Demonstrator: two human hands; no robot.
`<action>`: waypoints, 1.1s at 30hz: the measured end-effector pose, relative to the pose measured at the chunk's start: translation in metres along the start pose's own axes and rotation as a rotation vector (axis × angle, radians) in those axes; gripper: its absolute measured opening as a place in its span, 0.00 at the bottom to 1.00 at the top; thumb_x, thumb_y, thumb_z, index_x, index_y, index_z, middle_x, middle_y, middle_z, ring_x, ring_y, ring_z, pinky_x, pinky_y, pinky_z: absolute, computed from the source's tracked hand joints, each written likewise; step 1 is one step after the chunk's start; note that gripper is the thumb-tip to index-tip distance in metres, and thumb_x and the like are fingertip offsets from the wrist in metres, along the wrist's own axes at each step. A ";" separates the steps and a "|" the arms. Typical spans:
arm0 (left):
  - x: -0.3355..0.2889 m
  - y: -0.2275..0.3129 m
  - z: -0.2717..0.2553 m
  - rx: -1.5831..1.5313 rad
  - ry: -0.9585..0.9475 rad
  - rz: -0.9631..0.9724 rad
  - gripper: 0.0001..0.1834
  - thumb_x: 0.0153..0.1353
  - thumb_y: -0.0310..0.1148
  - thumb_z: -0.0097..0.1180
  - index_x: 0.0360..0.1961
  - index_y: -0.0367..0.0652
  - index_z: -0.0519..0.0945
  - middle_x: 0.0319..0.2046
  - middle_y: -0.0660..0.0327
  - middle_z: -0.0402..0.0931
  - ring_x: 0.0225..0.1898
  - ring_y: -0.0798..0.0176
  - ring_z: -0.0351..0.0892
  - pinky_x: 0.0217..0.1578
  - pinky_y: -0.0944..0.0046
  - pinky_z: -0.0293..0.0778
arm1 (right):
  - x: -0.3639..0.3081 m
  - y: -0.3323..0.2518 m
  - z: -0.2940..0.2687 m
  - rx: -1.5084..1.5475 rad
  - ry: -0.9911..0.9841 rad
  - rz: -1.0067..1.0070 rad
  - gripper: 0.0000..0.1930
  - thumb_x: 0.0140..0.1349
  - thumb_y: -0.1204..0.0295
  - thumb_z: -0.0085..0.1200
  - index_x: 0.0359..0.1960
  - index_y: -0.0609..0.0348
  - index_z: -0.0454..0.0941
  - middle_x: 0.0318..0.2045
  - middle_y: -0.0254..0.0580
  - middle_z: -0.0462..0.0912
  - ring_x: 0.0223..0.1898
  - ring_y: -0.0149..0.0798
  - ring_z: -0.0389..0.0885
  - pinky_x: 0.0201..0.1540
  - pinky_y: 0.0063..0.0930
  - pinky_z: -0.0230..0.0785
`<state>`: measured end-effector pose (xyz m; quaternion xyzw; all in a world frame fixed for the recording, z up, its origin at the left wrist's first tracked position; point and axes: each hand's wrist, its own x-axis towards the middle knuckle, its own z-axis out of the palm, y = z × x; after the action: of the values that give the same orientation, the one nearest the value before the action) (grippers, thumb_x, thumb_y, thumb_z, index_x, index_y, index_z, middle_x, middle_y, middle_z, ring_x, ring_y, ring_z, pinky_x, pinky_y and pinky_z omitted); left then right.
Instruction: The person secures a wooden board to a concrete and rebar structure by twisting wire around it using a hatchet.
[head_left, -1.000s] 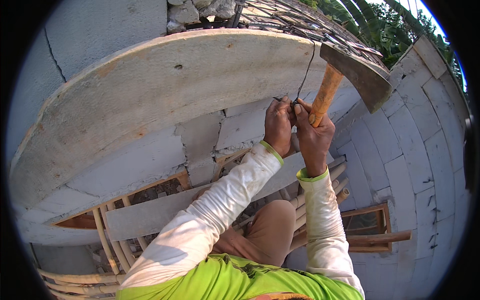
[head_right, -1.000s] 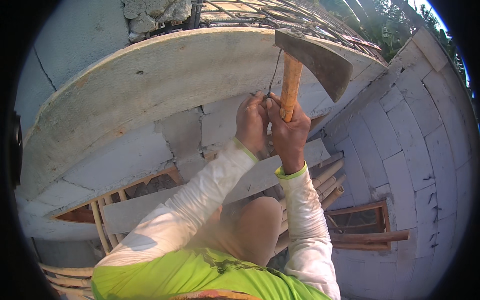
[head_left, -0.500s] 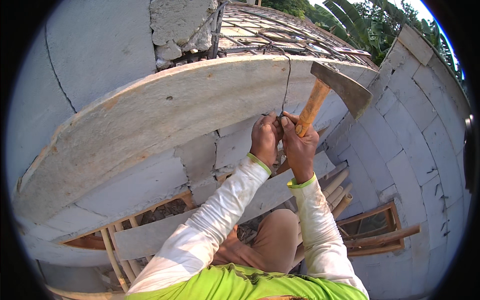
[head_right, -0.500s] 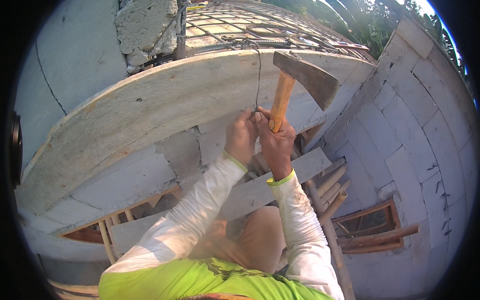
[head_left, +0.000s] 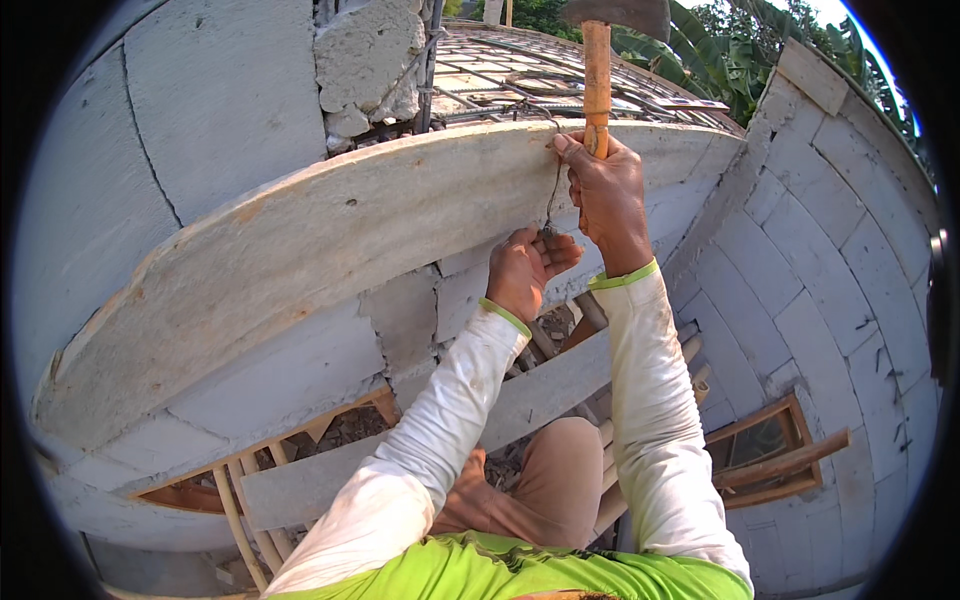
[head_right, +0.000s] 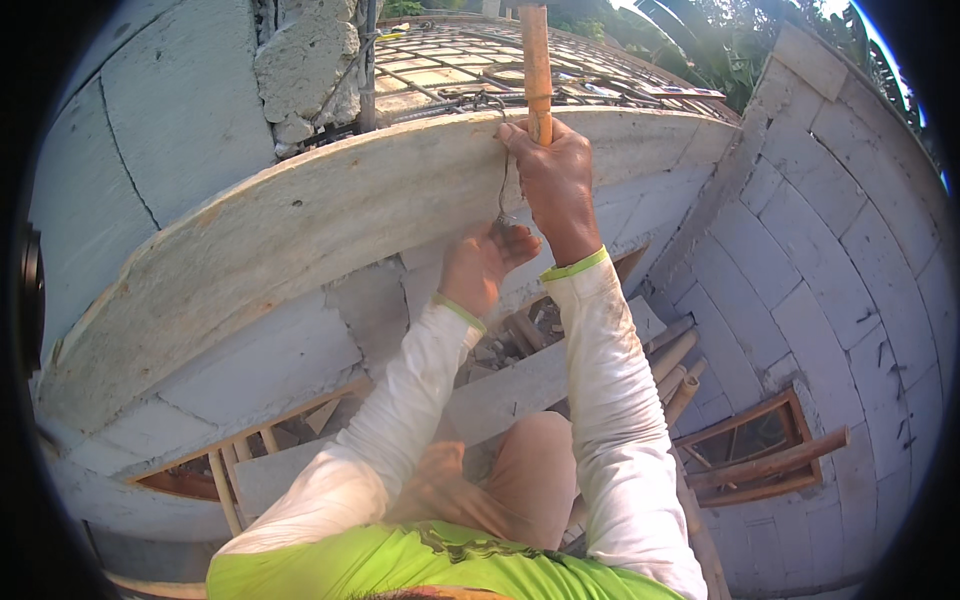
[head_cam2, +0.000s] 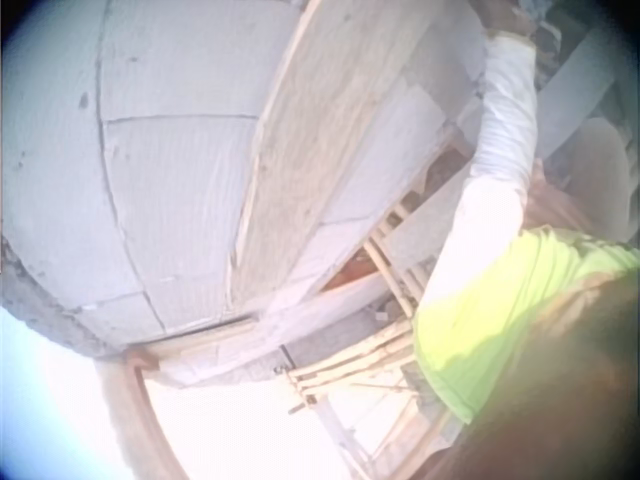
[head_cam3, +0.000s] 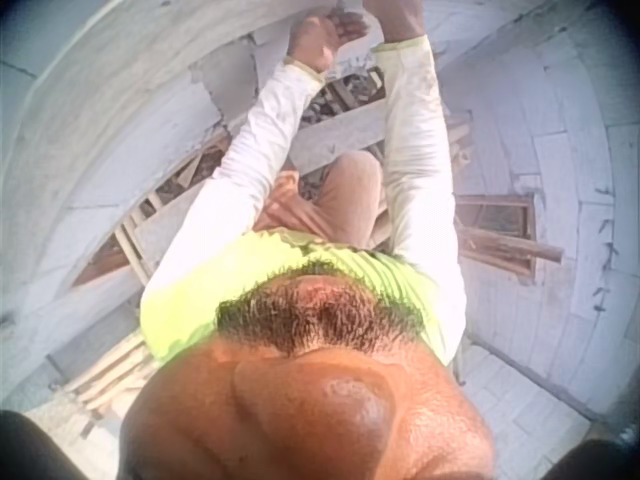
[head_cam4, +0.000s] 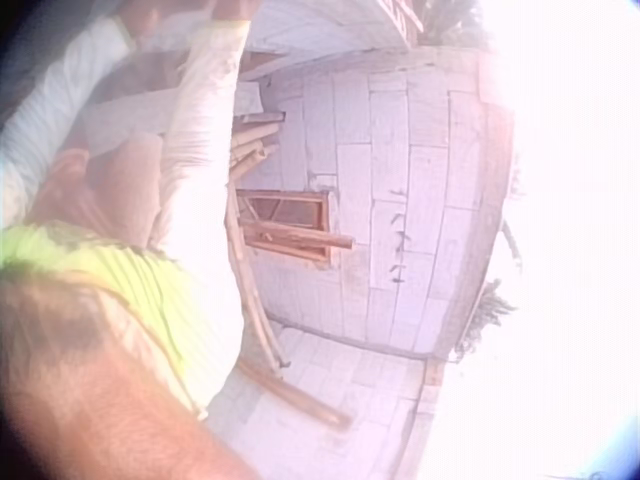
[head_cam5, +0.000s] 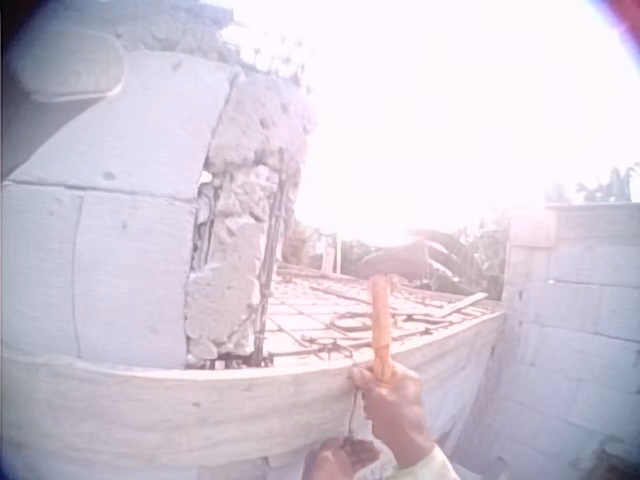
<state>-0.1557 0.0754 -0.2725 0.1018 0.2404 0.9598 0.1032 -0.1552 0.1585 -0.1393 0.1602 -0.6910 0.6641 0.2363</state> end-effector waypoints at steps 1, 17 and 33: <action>-0.001 0.001 -0.001 -0.016 -0.020 -0.003 0.16 0.72 0.37 0.37 0.37 0.34 0.71 0.33 0.49 0.78 0.38 0.47 0.82 0.47 0.47 0.77 | -0.001 -0.001 0.001 0.010 -0.008 -0.013 0.09 0.61 0.70 0.62 0.34 0.63 0.78 0.16 0.28 0.71 0.12 0.19 0.64 0.13 0.15 0.56; -0.001 0.002 -0.004 -0.043 -0.083 0.043 0.10 0.69 0.35 0.39 0.33 0.43 0.68 0.24 0.62 0.68 0.27 0.62 0.69 0.42 0.49 0.75 | -0.019 -0.008 0.008 -0.231 -0.062 -0.127 0.10 0.59 0.70 0.63 0.32 0.66 0.79 0.21 0.32 0.76 0.20 0.22 0.69 0.23 0.20 0.66; 0.007 -0.015 0.005 -0.095 0.034 0.195 0.13 0.67 0.37 0.44 0.26 0.43 0.71 0.21 0.63 0.70 0.22 0.66 0.70 0.30 0.60 0.75 | -0.159 0.059 -0.035 -0.213 -0.105 0.205 0.14 0.73 0.64 0.43 0.50 0.62 0.67 0.21 0.27 0.68 0.15 0.18 0.63 0.14 0.15 0.58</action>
<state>-0.1586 0.0925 -0.2748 0.1034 0.1855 0.9771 0.0099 -0.0494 0.1825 -0.2744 0.0974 -0.7817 0.5983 0.1468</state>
